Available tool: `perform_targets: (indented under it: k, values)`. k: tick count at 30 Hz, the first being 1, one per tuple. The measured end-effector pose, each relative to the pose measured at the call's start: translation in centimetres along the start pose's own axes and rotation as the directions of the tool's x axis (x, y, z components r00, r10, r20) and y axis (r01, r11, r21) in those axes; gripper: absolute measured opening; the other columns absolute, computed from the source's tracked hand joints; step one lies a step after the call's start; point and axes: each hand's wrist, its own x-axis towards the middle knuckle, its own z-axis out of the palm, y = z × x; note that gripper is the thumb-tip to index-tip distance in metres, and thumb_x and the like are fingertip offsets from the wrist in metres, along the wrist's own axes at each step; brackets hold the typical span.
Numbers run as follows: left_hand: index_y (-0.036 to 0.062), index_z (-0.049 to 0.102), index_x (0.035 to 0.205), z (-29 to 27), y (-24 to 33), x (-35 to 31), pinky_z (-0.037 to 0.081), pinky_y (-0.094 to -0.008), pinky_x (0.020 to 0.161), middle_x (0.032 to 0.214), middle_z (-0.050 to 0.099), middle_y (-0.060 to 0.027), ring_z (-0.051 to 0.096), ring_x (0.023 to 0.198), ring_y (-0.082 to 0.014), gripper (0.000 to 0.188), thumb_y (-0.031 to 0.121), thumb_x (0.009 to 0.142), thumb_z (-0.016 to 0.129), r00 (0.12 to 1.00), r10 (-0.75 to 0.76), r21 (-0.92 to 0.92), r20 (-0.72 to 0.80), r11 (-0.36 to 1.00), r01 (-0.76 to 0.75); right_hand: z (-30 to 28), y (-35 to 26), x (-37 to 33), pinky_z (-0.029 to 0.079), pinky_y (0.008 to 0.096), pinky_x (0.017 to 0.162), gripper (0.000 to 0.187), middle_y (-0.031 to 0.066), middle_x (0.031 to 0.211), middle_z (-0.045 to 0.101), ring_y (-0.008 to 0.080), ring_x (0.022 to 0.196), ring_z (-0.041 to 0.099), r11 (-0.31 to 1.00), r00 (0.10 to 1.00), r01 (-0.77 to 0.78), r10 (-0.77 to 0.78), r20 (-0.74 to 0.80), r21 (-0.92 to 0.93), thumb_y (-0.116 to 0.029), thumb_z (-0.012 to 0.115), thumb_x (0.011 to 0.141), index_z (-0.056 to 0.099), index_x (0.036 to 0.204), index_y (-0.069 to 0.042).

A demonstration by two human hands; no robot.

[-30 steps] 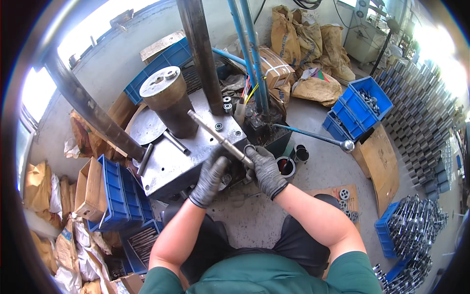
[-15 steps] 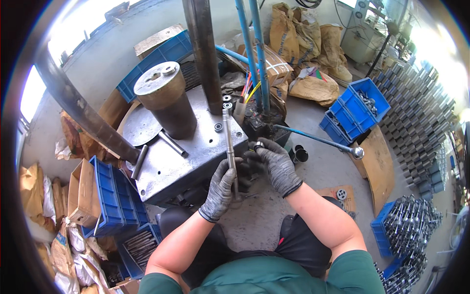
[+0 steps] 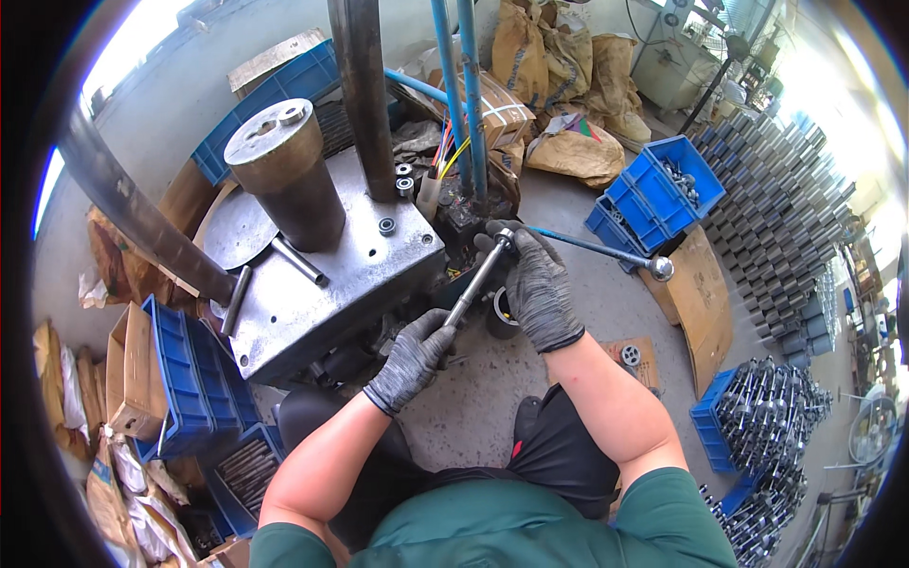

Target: The person assembles metal gears and metal shafts using a vertical press machine, operating it with a manual lever.

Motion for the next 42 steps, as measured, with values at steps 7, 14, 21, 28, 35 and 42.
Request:
perform_targets:
  k: [7, 14, 21, 28, 35, 42]
  values:
    - [0.0055, 0.066, 0.121, -0.2, 0.7, -0.3, 0.042, -0.0226, 0.058, 0.078, 0.057, 0.0021, 0.051, 0.066, -0.0062, 0.037, 0.036, 0.100, 0.063, 0.999, -0.035, 0.028, 0.001, 0.999, 0.035, 0.6, -0.1, -1.2, 0.057, 0.0432, 0.101, 0.035, 0.0186, 0.126, 0.068, 0.0324, 0.116, 0.068, 0.998, 0.991, 0.037, -0.031, 0.127, -0.042, -0.004, 0.064, 0.097, 0.058, 0.131, -0.002]
    - [0.0037, 0.065, 0.123, 0.1, 0.4, -0.4, 0.049, -0.0246, 0.067, 0.086, 0.062, 0.0003, 0.058, 0.077, -0.0070, 0.029, 0.024, 0.102, 0.063, 0.992, 0.084, 0.074, -0.092, 0.994, -0.077, 1.4, 1.8, -3.2, 0.058, 0.0403, 0.098, 0.042, 0.0165, 0.120, 0.070, 0.0276, 0.112, 0.070, 0.931, 0.933, -0.310, 0.337, 0.127, -0.195, -0.012, 0.068, 0.098, 0.054, 0.136, 0.000]
    - [0.0035, 0.065, 0.124, -0.2, -2.4, 1.3, 0.055, -0.0365, 0.084, 0.104, 0.070, -0.0121, 0.069, 0.094, -0.0257, 0.030, 0.013, 0.096, 0.071, 0.836, 0.538, 0.583, -0.107, 0.715, -0.386, -0.2, 1.8, -2.7, 0.055, 0.0283, 0.087, 0.033, 0.0080, 0.101, 0.074, 0.0131, 0.097, 0.069, 0.882, 0.957, -0.179, 0.258, 0.130, -0.437, -0.031, 0.072, 0.100, 0.071, 0.117, -0.003]
    - [0.0004, 0.066, 0.117, -4.5, -0.5, 3.5, 0.049, -0.0413, 0.097, 0.108, 0.067, -0.0173, 0.064, 0.106, -0.0334, 0.022, 0.013, 0.099, 0.065, 0.743, 0.636, 0.768, -0.208, 0.577, -0.279, -11.5, -6.5, -2.4, 0.052, 0.0319, 0.079, 0.028, 0.0043, 0.088, 0.070, 0.0135, 0.080, 0.061, 0.446, 0.983, -0.074, 0.183, 0.010, -0.892, -0.031, 0.072, 0.099, 0.074, 0.110, -0.005]
    - [0.0008, 0.068, 0.122, -8.4, -3.5, 8.0, 0.047, -0.0435, 0.104, 0.119, 0.068, -0.0165, 0.063, 0.114, -0.0317, 0.028, 0.016, 0.099, 0.065, 0.691, 0.670, 0.930, -0.272, 0.368, 0.009, -33.2, -14.9, -14.3, 0.052, 0.0363, 0.065, 0.029, 0.0056, 0.082, 0.068, 0.0166, 0.071, 0.063, 0.220, 0.869, -0.415, -0.191, -0.456, -0.883, -0.031, 0.067, 0.097, 0.070, 0.107, -0.004]
    - [0.0049, 0.068, 0.124, -8.5, -4.1, 6.9, 0.048, -0.0462, 0.099, 0.117, 0.068, -0.0150, 0.062, 0.110, -0.0353, 0.030, 0.020, 0.099, 0.064, 0.661, 0.734, 0.988, -0.155, 0.121, 0.097, -43.3, -9.1, -27.9, 0.050, 0.0313, 0.046, 0.023, 0.0055, 0.074, 0.068, 0.0170, 0.054, 0.063, 0.860, 0.393, -0.304, -0.279, -0.876, -0.410, -0.035, 0.067, 0.098, 0.068, 0.104, -0.012]
